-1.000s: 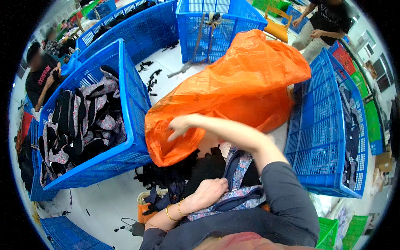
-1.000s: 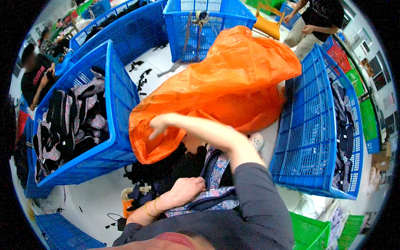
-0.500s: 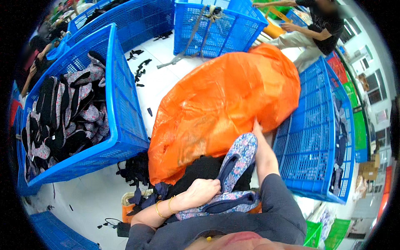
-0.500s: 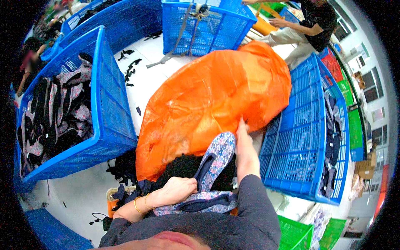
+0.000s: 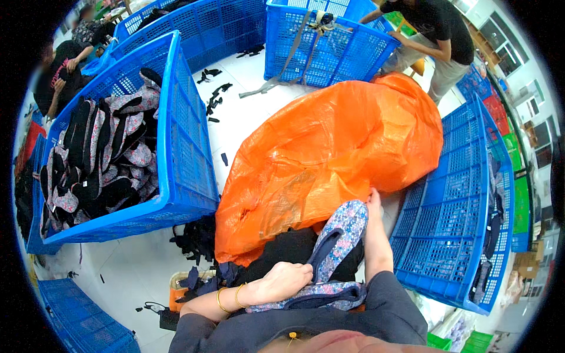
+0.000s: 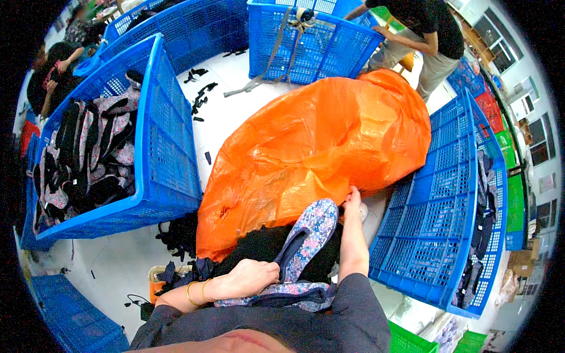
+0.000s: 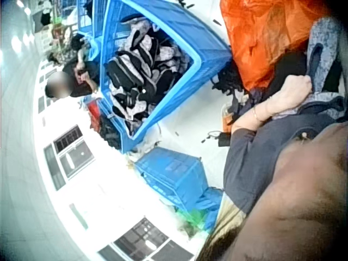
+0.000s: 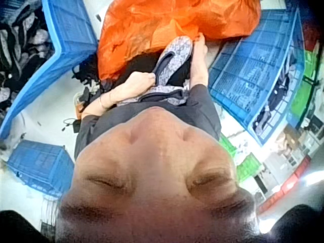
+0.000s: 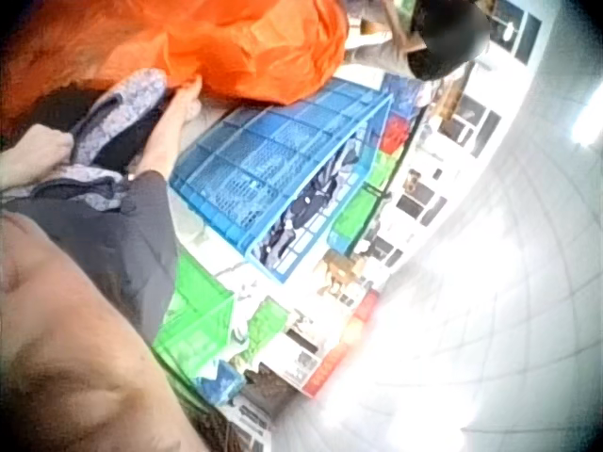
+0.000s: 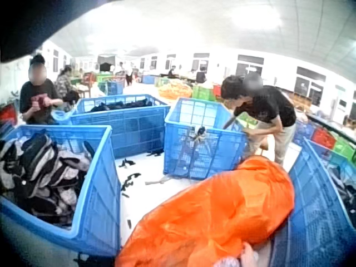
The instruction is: The person sits on a low stool in a warehouse, handling floral-patterned slippers. They pick up slippers from a blue crate, inspect them, and place them into a large orange sack. The person also moves a blue crate to access more slippers and continues the sorting process.
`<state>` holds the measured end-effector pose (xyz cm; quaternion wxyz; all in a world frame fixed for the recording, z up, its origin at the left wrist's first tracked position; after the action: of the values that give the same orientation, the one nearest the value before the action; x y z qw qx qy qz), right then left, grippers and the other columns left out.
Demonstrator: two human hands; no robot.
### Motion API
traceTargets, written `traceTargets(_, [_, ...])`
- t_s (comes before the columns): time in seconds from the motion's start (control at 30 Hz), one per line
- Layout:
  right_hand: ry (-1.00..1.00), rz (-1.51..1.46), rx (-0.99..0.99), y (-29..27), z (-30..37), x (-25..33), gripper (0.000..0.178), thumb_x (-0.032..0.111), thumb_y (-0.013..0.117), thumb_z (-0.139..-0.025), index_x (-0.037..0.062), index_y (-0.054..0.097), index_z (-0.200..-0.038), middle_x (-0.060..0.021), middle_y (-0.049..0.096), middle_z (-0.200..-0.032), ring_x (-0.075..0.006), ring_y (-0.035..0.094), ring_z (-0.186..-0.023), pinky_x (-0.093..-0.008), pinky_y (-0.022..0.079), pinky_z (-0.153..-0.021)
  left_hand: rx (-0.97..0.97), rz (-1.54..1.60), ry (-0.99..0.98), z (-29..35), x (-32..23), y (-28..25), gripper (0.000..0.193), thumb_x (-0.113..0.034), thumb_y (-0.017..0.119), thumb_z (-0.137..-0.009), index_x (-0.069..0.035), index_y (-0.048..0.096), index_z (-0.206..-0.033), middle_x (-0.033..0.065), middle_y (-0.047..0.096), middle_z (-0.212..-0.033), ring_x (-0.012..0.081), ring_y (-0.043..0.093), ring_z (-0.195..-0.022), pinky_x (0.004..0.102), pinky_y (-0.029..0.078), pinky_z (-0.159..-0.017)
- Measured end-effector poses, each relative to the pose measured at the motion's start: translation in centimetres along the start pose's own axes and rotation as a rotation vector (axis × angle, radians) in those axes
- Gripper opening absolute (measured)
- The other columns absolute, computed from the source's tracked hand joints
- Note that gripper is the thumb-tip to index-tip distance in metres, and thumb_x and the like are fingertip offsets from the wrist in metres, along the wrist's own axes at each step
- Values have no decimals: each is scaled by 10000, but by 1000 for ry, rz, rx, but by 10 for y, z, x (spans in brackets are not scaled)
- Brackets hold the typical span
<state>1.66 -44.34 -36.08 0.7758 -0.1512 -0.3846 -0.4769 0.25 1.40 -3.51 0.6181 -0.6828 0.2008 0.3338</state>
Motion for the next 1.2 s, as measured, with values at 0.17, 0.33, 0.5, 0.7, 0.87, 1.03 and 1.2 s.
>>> traceTargets(0.17, [-388,-448,110,-73,54,144,525,240,440,-807,-22,522,-1255,-201,538,-1299,-360,499,-1220,-518,398,-1040,-65,5,114,2,2,6,52,-111,583,-784,-68,607,-770,73,566,-808,219,623,-748,328,526,-613])
traceTargets(0.33, [-627,-270,218,219,264,305,325,211,399,-954,18,599,-1123,-36,640,-762,-177,619,-649,-347,533,-595,-108,-14,87,9,10,13,53,-107,581,-780,-69,616,-769,69,569,-810,223,624,-768,328,530,-624])
traceTargets(0.5, [-960,1102,817,534,338,217,276,243,626,-875,52,647,-1073,-145,696,-867,-191,663,-746,-336,537,-616,-86,60,91,4,1,4,110,-140,571,-826,-51,605,-773,97,577,-823,266,627,-766,368,517,-645])
traceTargets(0.7, [-1160,1237,1451,540,400,81,284,223,575,-913,48,642,-1126,-107,683,-995,-161,636,-873,-310,505,-781,-109,114,-44,13,17,-17,88,-119,593,-813,-41,606,-775,113,594,-825,281,637,-791,379,514,-669])
traceTargets(0.87, [-1074,1234,606,334,206,133,410,280,619,-865,10,601,-1173,-169,680,-1045,-274,663,-970,-367,525,-824,-56,113,-21,9,24,-6,167,-208,575,-874,-52,598,-819,97,589,-838,279,627,-793,369,511,-636])
traceTargets(1.03, [-661,1799,547,110,55,25,475,262,675,-771,87,602,-1207,-152,633,-1171,-310,612,-1053,-423,487,-888,-23,147,10,4,19,-5,97,-172,581,-847,-80,612,-838,68,585,-865,245,628,-807,353,508,-640])
traceTargets(1.2, [-489,1979,345,102,55,-56,435,267,671,-800,63,606,-1178,-132,656,-1087,-274,633,-956,-386,499,-817,-20,116,-63,5,16,-11,92,-171,585,-840,-84,615,-837,60,579,-859,246,621,-802,348,505,-649])
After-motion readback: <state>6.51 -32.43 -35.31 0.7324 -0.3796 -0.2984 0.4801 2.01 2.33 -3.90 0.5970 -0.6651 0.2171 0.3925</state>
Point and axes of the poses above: each hand's wrist, its own z-axis away from the middle knuckle, its own y-axis out of the palm, x = y × z, the point moved 6 cm from there along -z, towards the middle knuckle
